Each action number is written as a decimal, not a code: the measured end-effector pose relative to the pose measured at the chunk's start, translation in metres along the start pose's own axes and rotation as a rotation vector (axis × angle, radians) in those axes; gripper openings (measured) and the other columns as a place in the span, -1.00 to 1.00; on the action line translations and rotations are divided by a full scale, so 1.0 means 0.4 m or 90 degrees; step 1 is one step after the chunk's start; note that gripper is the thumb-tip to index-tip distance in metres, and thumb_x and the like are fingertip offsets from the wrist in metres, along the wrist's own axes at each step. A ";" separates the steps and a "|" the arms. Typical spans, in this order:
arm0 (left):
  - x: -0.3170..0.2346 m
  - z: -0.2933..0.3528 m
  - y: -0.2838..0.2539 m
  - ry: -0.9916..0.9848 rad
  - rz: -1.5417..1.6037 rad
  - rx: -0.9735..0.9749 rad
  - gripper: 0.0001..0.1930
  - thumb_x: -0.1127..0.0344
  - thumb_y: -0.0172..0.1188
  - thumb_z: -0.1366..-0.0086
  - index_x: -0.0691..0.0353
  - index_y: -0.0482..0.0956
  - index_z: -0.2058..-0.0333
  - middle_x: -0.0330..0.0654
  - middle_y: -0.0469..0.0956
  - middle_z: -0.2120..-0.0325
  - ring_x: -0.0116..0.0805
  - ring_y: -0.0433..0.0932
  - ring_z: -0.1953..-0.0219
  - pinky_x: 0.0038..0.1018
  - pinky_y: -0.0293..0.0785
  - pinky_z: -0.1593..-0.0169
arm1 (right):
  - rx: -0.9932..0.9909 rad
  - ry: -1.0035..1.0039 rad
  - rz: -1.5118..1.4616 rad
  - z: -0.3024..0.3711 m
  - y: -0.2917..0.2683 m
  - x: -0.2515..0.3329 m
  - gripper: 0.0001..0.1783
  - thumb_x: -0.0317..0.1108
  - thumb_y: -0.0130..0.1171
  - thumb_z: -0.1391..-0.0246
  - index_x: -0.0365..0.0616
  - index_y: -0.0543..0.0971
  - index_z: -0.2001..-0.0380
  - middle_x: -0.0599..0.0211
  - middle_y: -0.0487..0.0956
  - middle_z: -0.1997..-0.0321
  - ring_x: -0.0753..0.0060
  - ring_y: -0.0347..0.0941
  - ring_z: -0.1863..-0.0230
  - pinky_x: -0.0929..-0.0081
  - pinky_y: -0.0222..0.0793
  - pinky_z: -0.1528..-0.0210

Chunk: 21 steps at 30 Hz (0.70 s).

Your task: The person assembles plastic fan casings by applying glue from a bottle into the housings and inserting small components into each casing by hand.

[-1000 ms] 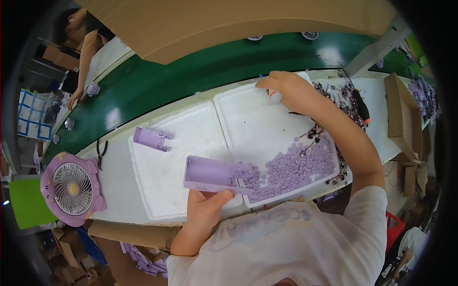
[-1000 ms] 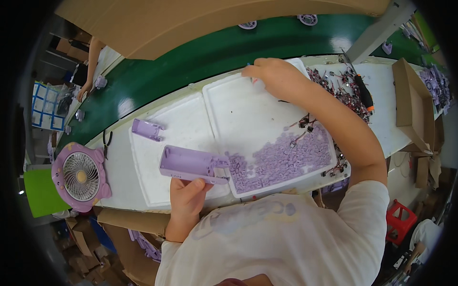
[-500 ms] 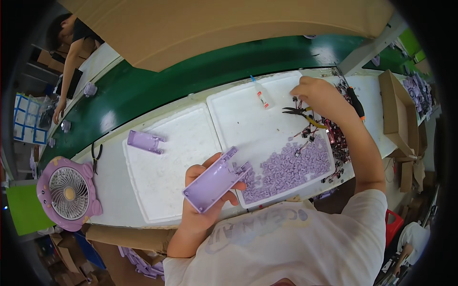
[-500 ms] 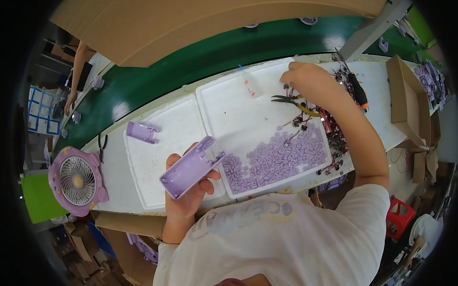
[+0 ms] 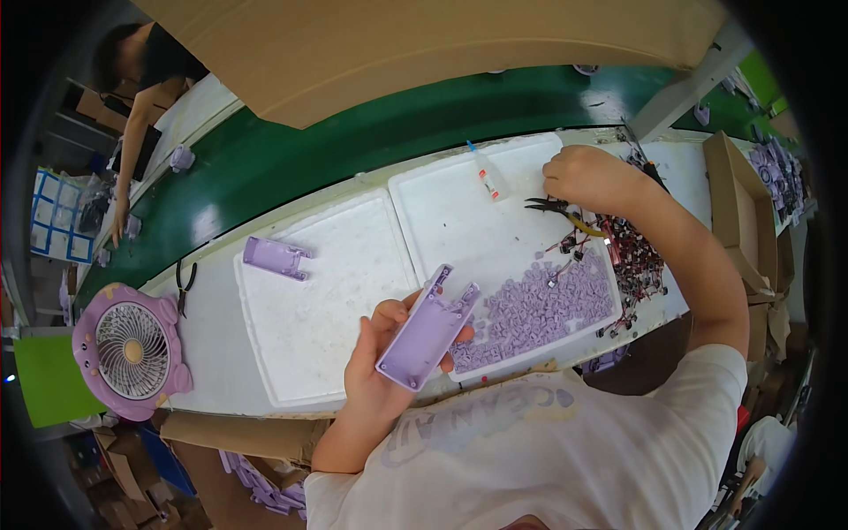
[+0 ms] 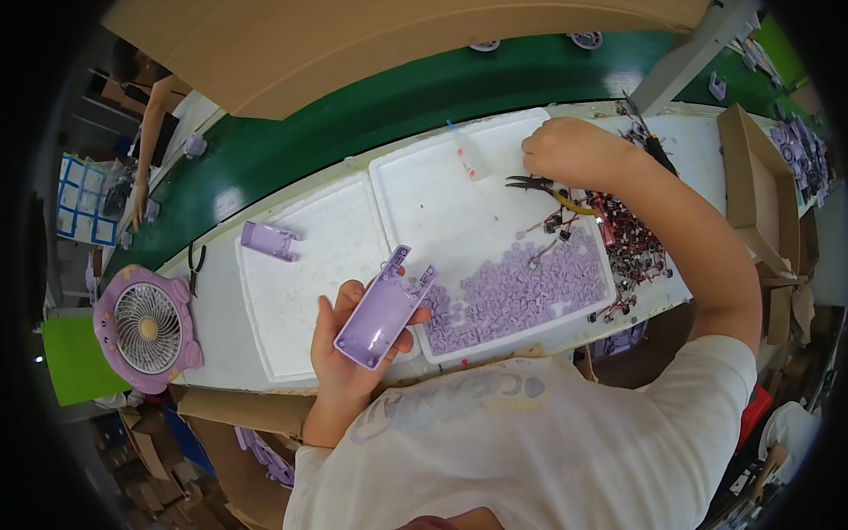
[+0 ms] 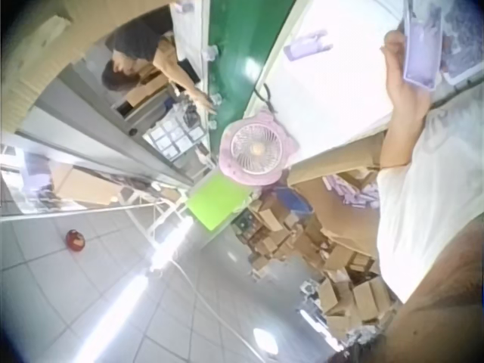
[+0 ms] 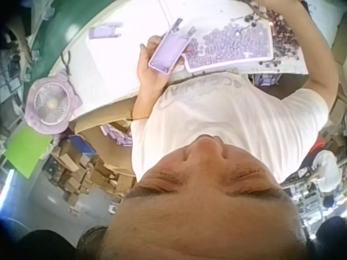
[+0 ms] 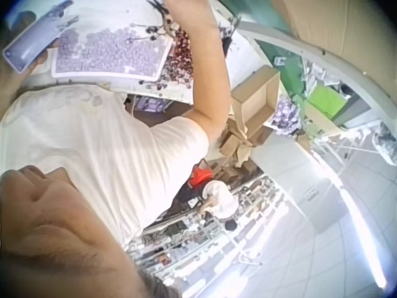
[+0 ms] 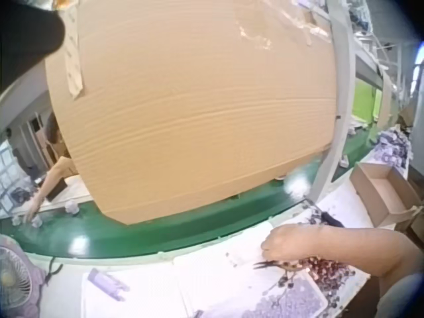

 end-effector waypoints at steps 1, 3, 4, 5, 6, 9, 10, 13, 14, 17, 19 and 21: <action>0.007 0.002 -0.008 -0.016 0.019 -0.008 -0.64 -0.06 -0.31 -0.33 0.05 0.29 0.19 0.02 0.14 -0.12 0.16 0.34 -0.01 -0.30 0.45 0.23 | -0.001 0.000 0.001 0.003 0.002 0.004 -0.93 -0.47 0.06 0.29 -0.15 0.41 0.60 0.26 0.39 0.53 0.18 0.41 0.40 0.35 0.36 0.31; 0.011 0.004 -0.014 -0.026 0.038 -0.018 -0.72 0.02 -0.26 -0.34 0.05 0.28 0.18 0.03 0.18 -0.10 0.15 0.34 -0.02 -0.30 0.44 0.22 | -0.059 0.046 0.037 0.004 -0.013 -0.002 -0.91 -0.46 0.09 0.29 -0.18 0.38 0.63 0.27 0.39 0.54 0.18 0.40 0.41 0.33 0.35 0.32; 0.014 0.005 -0.014 -0.033 0.043 -0.020 -0.77 0.10 -0.21 -0.33 0.04 0.26 0.14 0.03 0.20 -0.08 0.15 0.33 -0.03 -0.29 0.44 0.20 | -0.061 0.043 0.039 0.001 -0.016 0.005 -0.91 -0.46 0.09 0.29 -0.18 0.38 0.63 0.27 0.39 0.54 0.18 0.40 0.41 0.33 0.35 0.32; 0.016 0.006 -0.013 -0.040 0.048 -0.023 -0.80 0.18 -0.16 -0.33 0.04 0.23 0.11 0.03 0.22 -0.05 0.16 0.31 -0.05 -0.27 0.44 0.18 | -0.106 0.126 0.043 0.003 -0.038 -0.019 -0.91 -0.49 0.10 0.27 -0.19 0.39 0.62 0.28 0.40 0.52 0.24 0.40 0.42 0.37 0.34 0.34; 0.014 0.006 -0.010 -0.036 0.047 -0.025 -0.80 0.18 -0.16 -0.33 0.04 0.23 0.11 0.03 0.22 -0.05 0.16 0.31 -0.05 -0.27 0.44 0.18 | -0.151 0.210 0.045 0.011 -0.063 -0.037 -0.91 -0.52 0.11 0.26 -0.20 0.40 0.60 0.30 0.41 0.51 0.30 0.41 0.43 0.41 0.34 0.37; 0.022 0.010 -0.012 -0.054 0.057 -0.050 -0.73 0.26 -0.12 -0.31 0.03 0.17 0.03 0.03 0.22 -0.06 0.18 0.27 -0.09 -0.23 0.42 0.12 | -0.301 0.295 -0.505 -0.006 -0.119 -0.005 -0.87 -0.59 0.12 0.25 -0.20 0.45 0.51 0.34 0.44 0.47 0.44 0.41 0.45 0.53 0.30 0.43; 0.025 0.010 -0.008 -0.058 0.072 -0.046 -0.71 0.29 -0.11 -0.31 0.03 0.16 0.00 0.03 0.22 -0.06 0.17 0.25 -0.10 -0.21 0.40 0.07 | -0.348 0.246 -0.550 -0.018 -0.157 0.042 -0.84 -0.60 0.11 0.25 -0.19 0.47 0.48 0.36 0.46 0.46 0.48 0.40 0.46 0.57 0.28 0.44; 0.032 0.004 -0.004 -0.057 0.062 -0.059 -0.64 0.32 -0.07 -0.29 0.03 0.12 -0.04 0.01 0.21 -0.06 0.10 0.23 -0.12 -0.18 0.36 -0.01 | -0.377 0.183 -0.663 -0.061 -0.211 0.158 -0.82 -0.60 0.15 0.26 -0.17 0.50 0.47 0.39 0.47 0.48 0.50 0.40 0.46 0.60 0.28 0.46; 0.033 0.003 -0.002 -0.057 0.041 -0.067 -0.60 0.33 -0.04 -0.27 0.04 0.11 -0.07 0.00 0.21 -0.07 0.03 0.24 -0.13 -0.17 0.34 -0.06 | -0.367 0.193 -0.674 -0.068 -0.214 0.187 -0.81 -0.59 0.18 0.27 -0.16 0.50 0.47 0.39 0.47 0.48 0.49 0.39 0.46 0.60 0.28 0.46; 0.031 0.006 -0.005 -0.051 -0.024 -0.089 -0.51 0.32 0.02 -0.25 0.08 0.05 -0.11 -0.04 0.22 -0.07 -0.12 0.29 -0.11 -0.16 0.29 -0.12 | -0.384 0.172 -0.655 -0.096 -0.221 0.236 -0.77 -0.58 0.23 0.32 -0.12 0.52 0.46 0.36 0.44 0.50 0.42 0.36 0.44 0.56 0.27 0.47; 0.028 0.002 0.009 -0.051 -0.050 -0.115 -0.45 0.25 0.07 -0.21 0.17 0.06 -0.12 -0.03 0.24 -0.05 -0.13 0.31 -0.08 -0.14 0.29 -0.09 | -0.449 0.159 -0.634 -0.096 -0.235 0.243 -0.75 -0.60 0.24 0.35 -0.10 0.53 0.47 0.34 0.39 0.51 0.38 0.32 0.43 0.53 0.26 0.47; 0.024 0.004 0.003 -0.048 -0.077 -0.142 -0.38 0.17 0.12 -0.18 0.26 0.06 -0.12 -0.02 0.26 -0.04 -0.14 0.33 -0.06 -0.12 0.30 -0.07 | -0.447 0.165 -0.630 -0.104 -0.228 0.246 -0.75 -0.61 0.24 0.35 -0.10 0.53 0.49 0.33 0.36 0.51 0.38 0.30 0.42 0.52 0.25 0.47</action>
Point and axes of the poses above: each hand's wrist, its own z-axis away from the middle knuckle, its own y-axis out of the palm, x = y × z, the point moved 10 cm from there along -z, towards the middle knuckle
